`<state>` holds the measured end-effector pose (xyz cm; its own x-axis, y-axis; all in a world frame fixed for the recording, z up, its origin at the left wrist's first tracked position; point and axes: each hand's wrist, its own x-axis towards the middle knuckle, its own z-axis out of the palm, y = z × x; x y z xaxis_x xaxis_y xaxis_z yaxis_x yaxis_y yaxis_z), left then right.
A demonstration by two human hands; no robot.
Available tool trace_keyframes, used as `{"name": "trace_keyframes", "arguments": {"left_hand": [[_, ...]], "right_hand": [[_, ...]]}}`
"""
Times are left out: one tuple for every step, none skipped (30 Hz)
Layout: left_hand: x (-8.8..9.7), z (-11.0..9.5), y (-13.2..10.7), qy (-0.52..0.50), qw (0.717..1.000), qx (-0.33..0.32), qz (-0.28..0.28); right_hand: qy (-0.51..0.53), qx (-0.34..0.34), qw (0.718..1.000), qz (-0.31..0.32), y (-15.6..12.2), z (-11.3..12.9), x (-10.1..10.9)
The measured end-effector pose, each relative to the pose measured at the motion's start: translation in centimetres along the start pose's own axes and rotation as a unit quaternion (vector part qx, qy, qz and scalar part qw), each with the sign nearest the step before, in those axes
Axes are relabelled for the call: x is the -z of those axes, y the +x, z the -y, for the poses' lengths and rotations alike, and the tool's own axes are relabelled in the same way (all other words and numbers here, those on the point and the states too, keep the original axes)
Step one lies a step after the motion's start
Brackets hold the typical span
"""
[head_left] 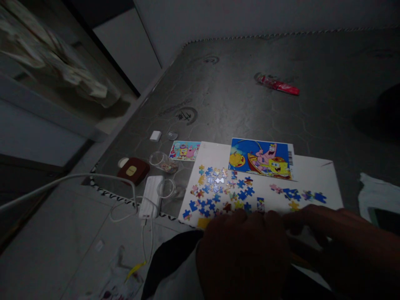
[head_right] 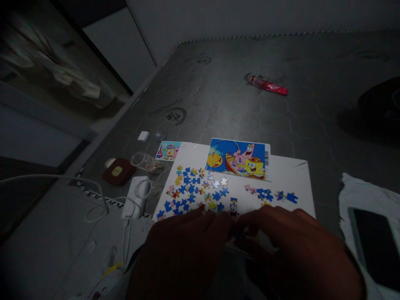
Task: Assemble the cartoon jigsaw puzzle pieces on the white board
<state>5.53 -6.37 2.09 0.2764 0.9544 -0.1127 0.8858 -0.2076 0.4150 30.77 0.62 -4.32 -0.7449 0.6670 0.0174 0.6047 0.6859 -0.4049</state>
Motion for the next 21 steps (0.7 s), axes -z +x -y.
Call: {"name": "trace_keyframes", "arguments": {"left_hand": [[-0.1,0.1,0.0,-0.003,1.0,-0.002,0.003],[-0.3,0.3,0.0,-0.005,1.0,-0.005,0.006],[-0.4,0.4,0.0,-0.006,1.0,-0.008,0.007],[-0.4,0.4,0.1,-0.006,1.0,-0.011,0.007],[-0.5,0.5,0.1,-0.006,1.0,-0.013,0.006],[-0.5,0.5,0.1,-0.006,1.0,-0.013,0.005],[-0.4,0.5,0.1,-0.006,1.0,-0.012,0.003],[-0.4,0.4,0.2,-0.006,1.0,-0.008,0.003],[-0.4,0.4,0.2,-0.007,1.0,-0.007,0.003],[-0.4,0.4,0.2,-0.006,1.0,-0.008,0.005],[-0.4,0.4,0.2,-0.006,1.0,-0.01,0.007],[-0.4,0.4,0.1,-0.005,1.0,-0.014,0.008],[-0.5,0.4,0.1,-0.005,1.0,-0.019,0.008],[-0.5,0.4,0.1,-0.005,1.0,-0.025,0.006],[-0.5,0.4,0.1,-0.004,1.0,-0.028,0.004],[-0.5,0.4,0.0,0.0,1.0,-0.027,0.003],[-0.5,0.3,0.0,0.006,1.0,-0.028,0.003],[-0.5,0.3,0.0,0.013,1.0,-0.025,0.005],[-0.4,0.2,0.0,0.022,0.999,-0.022,0.007],[-0.4,0.2,0.0,0.029,0.999,-0.021,0.01],[-0.4,0.2,0.0,0.033,0.999,-0.022,0.013]], "right_hand": [[0.0,-0.003,1.0,0.001,0.0,0.0,0.0],[-0.001,-0.009,1.0,0.0,-0.1,0.0,0.0],[-0.005,-0.021,1.0,-0.003,-0.2,0.1,0.0],[-0.007,-0.036,0.999,-0.004,-0.2,0.3,0.0],[-0.002,-0.048,0.999,0.0,-0.2,0.5,0.0],[0.006,-0.061,0.998,0.009,-0.2,0.8,0.1],[0.013,-0.078,0.997,0.018,-0.2,1.2,0.1],[0.021,-0.089,0.995,0.028,-0.1,1.6,0.1],[0.019,-0.109,0.993,0.029,0.0,2.1,0.2],[0.012,-0.127,0.991,0.026,0.1,2.6,0.2],[0.004,-0.141,0.99,0.022,0.2,3.1,0.2],[-0.006,-0.149,0.989,0.014,0.3,3.6,0.2],[-0.013,-0.148,0.989,0.006,0.3,4.0,0.2],[-0.02,-0.144,0.989,-0.002,0.4,4.4,0.2],[-0.028,-0.141,0.99,-0.013,0.4,4.7,0.2],[-0.034,-0.139,0.989,-0.021,0.3,4.8,0.2],[-0.037,-0.138,0.989,-0.025,0.2,4.8,0.1],[-0.036,-0.139,0.989,-0.024,0.1,4.6,0.1],[-0.034,-0.141,0.989,-0.02,-0.1,4.2,0.0],[-0.03,-0.137,0.99,-0.012,-0.2,3.7,-0.1],[-0.022,-0.125,0.992,-0.001,-0.3,3.1,-0.1]]}}
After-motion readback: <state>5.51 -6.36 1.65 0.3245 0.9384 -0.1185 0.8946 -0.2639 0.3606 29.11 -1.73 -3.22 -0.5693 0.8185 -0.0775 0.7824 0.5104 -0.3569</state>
